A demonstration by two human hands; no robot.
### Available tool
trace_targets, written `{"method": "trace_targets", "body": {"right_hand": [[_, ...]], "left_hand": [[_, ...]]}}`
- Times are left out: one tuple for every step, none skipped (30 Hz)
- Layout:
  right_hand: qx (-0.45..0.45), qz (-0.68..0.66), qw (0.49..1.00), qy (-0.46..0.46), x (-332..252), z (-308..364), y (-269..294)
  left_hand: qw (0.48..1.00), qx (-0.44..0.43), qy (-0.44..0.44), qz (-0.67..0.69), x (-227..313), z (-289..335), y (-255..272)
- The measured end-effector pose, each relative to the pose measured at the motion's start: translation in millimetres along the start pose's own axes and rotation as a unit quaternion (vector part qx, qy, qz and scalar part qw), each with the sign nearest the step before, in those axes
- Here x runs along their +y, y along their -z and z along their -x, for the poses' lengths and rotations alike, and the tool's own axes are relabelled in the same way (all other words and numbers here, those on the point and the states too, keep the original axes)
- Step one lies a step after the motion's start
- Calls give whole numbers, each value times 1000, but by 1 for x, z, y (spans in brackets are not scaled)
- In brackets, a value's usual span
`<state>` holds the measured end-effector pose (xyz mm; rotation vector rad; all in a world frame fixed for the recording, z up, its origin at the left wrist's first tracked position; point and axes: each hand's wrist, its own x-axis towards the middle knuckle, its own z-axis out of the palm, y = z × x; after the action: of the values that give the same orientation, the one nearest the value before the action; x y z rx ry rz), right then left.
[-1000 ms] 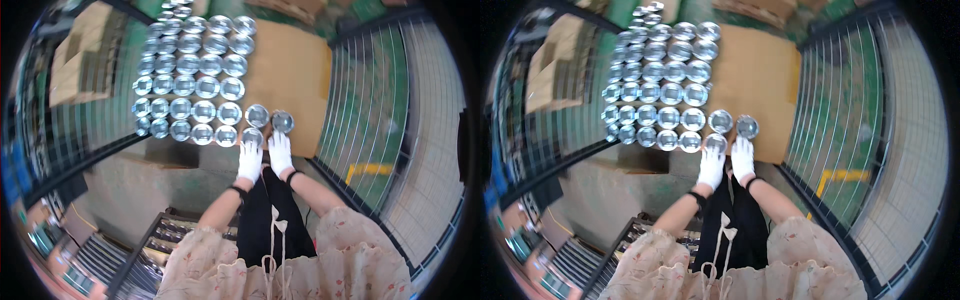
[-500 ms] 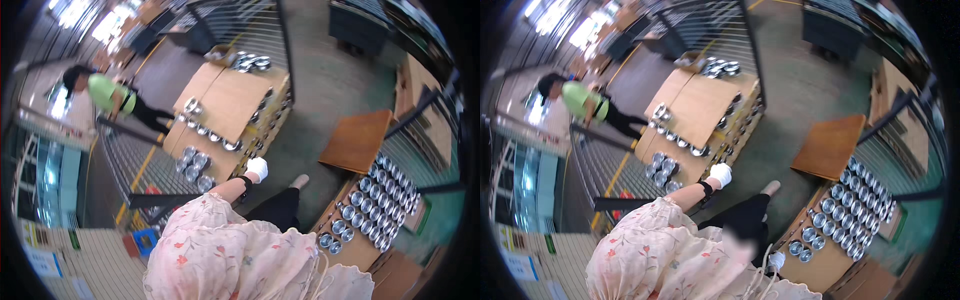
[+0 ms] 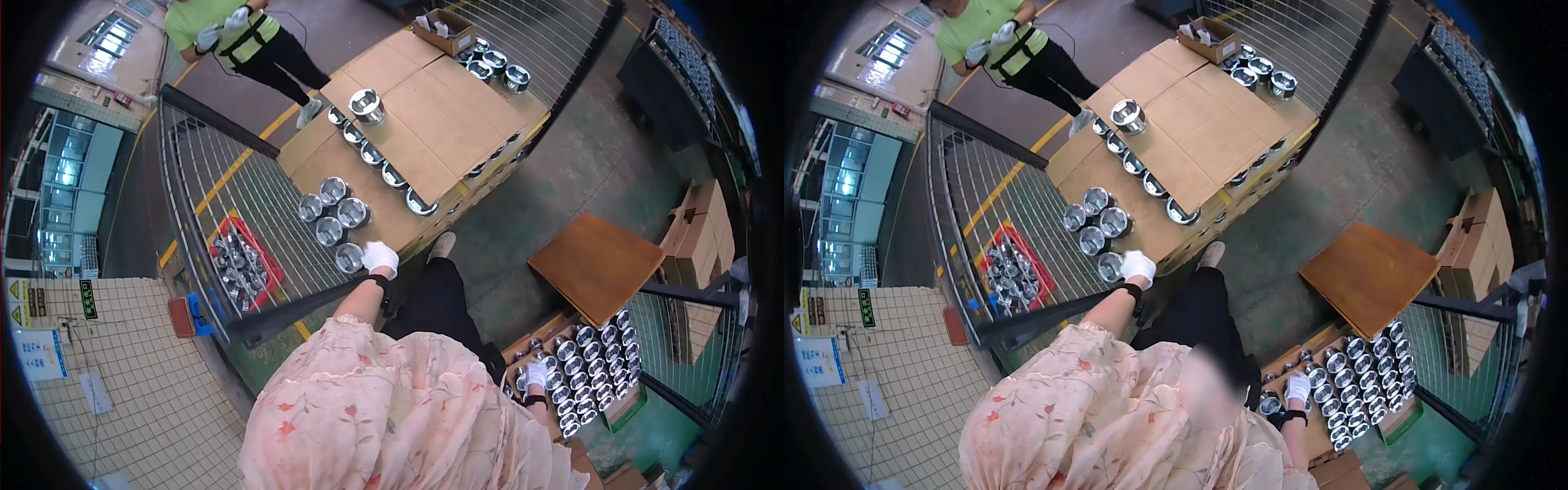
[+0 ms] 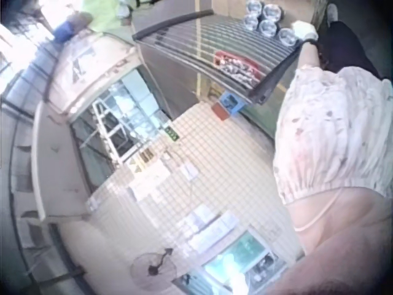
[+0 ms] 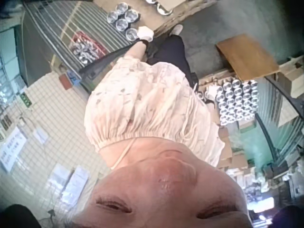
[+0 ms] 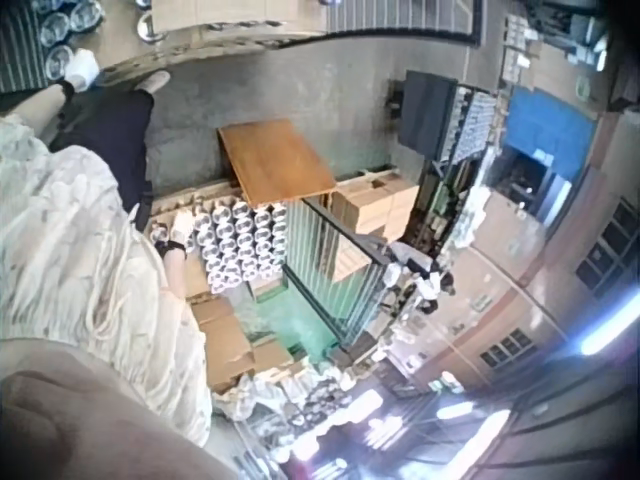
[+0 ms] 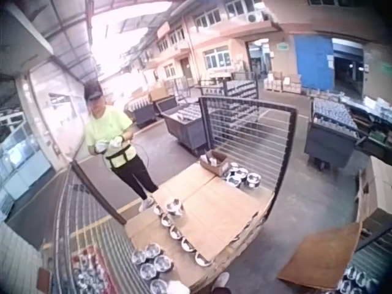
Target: Inspect and arrange cylindrical metal pistons on a cardboard-covered table in an industrial workshop.
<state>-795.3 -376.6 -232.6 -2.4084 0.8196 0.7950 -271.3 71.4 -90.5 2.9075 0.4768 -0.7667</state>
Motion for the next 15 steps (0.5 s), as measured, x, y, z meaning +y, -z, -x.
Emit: {"method": "trace_targets", "body": {"right_hand": [[16, -147, 989, -31, -45, 0, 16], [38, -275, 957, -85, -94, -15, 57], [57, -398, 905, -138, -159, 5, 102], [37, -423, 891, -164, -196, 13, 141], [8, -373, 909, -188, -250, 26, 189], [-3, -363, 914, -183, -262, 24, 203], [-32, -356, 917, -176, -272, 16, 206], [-51, -345, 919, -182, -279, 12, 209], [-42, -334, 915, -220, -276, 18, 212], [-24, -332, 910, -247, -274, 25, 216], [-17, -324, 912, -250, -277, 27, 223], [-33, -318, 920, -225, -288, 16, 230], [-31, -311, 923, -222, -290, 14, 233], [-28, -306, 927, -217, -289, 13, 235], [-25, -309, 926, -218, -288, 7, 235]], "left_hand": [[996, 81, 35, 15, -6, -13, 19], [985, 107, 90, 101, 5, -20, 37], [963, 134, 148, 183, 12, -26, 59], [951, 182, 131, 210, 5, -45, 61], [937, 232, 112, 235, -6, -71, 53], [926, 239, 122, 266, -37, -115, 25], [912, 255, 131, 292, -74, -158, 13], [990, 83, 29, -112, -96, -192, 23], [987, -1, 107, 120, -52, -187, 20], [946, -52, 130, 293, -14, -177, 31], [871, -89, 166, 454, 3, -170, 43], [783, -95, 194, 583, -31, -188, 36], [784, -100, 193, 582, -31, -191, 31], [863, -74, 155, 475, -31, -188, 26], [925, -42, 112, 359, -32, -185, 25]]}}
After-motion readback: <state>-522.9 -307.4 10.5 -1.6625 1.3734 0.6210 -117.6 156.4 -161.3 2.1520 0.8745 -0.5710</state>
